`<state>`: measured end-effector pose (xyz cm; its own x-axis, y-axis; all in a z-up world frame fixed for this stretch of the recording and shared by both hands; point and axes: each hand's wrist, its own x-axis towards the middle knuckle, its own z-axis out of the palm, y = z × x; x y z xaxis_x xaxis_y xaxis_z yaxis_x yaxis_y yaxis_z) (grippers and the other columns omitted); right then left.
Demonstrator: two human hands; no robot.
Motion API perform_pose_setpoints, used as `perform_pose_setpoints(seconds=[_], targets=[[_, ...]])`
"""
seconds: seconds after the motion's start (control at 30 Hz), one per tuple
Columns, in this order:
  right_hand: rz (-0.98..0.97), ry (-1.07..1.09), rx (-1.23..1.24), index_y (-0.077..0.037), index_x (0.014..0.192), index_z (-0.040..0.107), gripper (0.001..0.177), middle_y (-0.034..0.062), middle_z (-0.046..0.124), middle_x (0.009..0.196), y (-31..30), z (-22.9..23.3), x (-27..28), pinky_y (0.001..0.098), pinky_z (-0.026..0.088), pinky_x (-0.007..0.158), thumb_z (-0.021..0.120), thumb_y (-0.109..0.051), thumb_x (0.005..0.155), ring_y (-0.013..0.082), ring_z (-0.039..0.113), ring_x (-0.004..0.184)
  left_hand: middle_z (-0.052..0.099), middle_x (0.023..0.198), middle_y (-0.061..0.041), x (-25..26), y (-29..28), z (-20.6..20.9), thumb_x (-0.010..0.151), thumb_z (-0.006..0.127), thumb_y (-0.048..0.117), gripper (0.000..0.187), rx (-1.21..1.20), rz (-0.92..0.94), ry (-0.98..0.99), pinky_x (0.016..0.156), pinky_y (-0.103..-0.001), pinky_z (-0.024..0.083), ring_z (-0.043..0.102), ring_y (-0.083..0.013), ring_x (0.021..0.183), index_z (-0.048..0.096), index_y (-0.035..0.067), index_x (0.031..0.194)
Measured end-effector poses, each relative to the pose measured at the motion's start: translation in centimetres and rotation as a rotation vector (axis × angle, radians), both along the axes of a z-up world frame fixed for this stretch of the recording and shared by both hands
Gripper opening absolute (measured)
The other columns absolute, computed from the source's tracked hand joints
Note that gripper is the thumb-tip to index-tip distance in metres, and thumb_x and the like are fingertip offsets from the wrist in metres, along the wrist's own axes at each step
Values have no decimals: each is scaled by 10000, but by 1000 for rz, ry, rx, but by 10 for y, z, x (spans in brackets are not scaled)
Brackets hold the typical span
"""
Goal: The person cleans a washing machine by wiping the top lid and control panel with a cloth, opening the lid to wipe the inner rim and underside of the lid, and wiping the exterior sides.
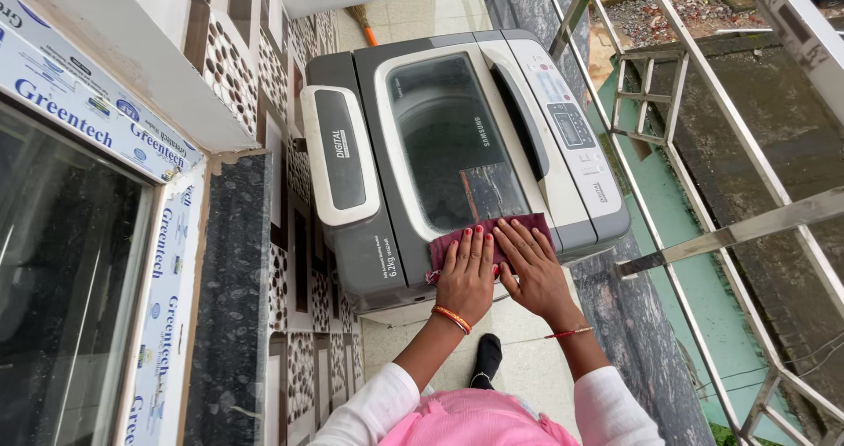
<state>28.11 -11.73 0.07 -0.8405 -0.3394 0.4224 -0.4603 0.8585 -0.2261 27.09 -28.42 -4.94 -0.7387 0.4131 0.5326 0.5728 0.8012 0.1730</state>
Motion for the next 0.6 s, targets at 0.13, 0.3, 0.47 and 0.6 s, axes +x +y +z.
perform_pose_setpoints(seconds=[0.13,0.3,0.47,0.6], targets=[[11,16,5,-68,1509,482,577,98,453,1591,39,-4,-5,439,235,1247,545,-237,962,249,376,1501,485,1544,-261,-5,37,-3,1009,547,261,568,-28,-21,-1,1188,-513,339,453,-378,1457,499,-54,1480],[23,52,21,-61,1499,489,571,100,461,1584,92,-9,-15,446,249,1248,536,-216,952,256,391,1495,494,1580,-203,-11,88,-6,1041,513,257,544,33,-73,21,1216,-504,332,457,-338,1480,510,-22,1508],[-21,65,9,-45,1487,492,566,110,469,1582,140,-22,-18,454,256,1255,534,-199,944,269,403,1496,501,1585,-159,-23,137,-14,1043,492,264,521,-29,-95,50,1222,-504,317,455,-308,1488,526,28,1506],[-64,55,-57,-23,1487,491,581,137,467,1577,164,-29,-21,474,247,1254,525,-183,930,294,392,1496,480,1597,-162,-31,168,-15,1050,484,293,540,-38,-117,21,1233,-513,300,439,-316,1494,506,28,1519]])
